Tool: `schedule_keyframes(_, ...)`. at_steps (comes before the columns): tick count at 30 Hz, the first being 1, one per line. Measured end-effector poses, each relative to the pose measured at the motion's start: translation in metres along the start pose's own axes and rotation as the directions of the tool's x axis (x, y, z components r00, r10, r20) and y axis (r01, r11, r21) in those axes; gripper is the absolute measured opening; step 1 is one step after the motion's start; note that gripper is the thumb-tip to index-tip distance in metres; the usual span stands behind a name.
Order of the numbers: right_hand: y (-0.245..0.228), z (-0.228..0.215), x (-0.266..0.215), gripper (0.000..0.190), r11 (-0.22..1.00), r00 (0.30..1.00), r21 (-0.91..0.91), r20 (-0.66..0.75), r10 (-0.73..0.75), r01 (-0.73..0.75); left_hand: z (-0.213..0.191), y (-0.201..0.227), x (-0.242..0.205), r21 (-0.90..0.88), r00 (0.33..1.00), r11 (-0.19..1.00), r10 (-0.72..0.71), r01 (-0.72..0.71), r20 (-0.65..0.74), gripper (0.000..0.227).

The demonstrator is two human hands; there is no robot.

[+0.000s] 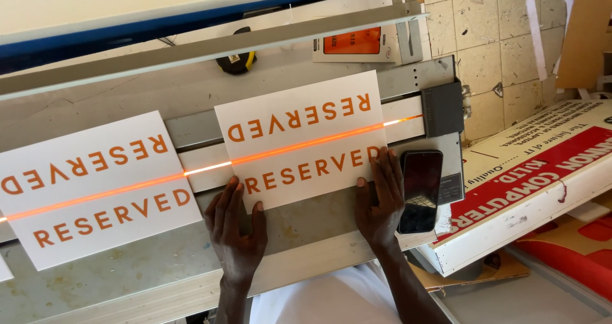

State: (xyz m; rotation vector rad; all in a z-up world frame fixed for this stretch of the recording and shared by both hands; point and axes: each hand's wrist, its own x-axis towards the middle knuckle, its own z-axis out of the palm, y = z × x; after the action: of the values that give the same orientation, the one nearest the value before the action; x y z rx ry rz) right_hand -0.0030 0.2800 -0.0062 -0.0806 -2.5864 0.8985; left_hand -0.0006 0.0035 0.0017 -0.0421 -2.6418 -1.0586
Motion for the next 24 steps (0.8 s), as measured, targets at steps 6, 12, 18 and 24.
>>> schedule_keyframes(6, 0.005, 0.0, -0.006, 0.047, 1.0, 1.0, -0.006, -0.014, -0.002, 0.002, -0.001, 0.002, -0.001, -0.013, 1.0, 1.0, -0.021, 0.021, -0.005, 0.048)
schedule_keyframes(12, 0.005, -0.002, -0.007, 0.044, 1.0, 1.0, 0.005, -0.016, -0.002, 0.002, -0.003, 0.005, 0.003, -0.038, 0.999, 0.999, -0.037, 0.036, -0.016, 0.051)
schedule_keyframes(18, 0.011, 0.001, -0.005, 0.039, 0.998, 0.996, 0.05, -0.081, -0.028, 0.032, 0.004, -0.001, 0.005, -0.039, 0.992, 0.999, -0.01, 0.005, -0.123, 0.052)
schedule_keyframes(24, 0.008, 0.003, -0.002, 0.036, 0.996, 0.993, 0.081, -0.116, -0.034, 0.044, 0.005, -0.003, 0.004, -0.058, 0.988, 0.998, 0.011, -0.02, -0.155, 0.052)
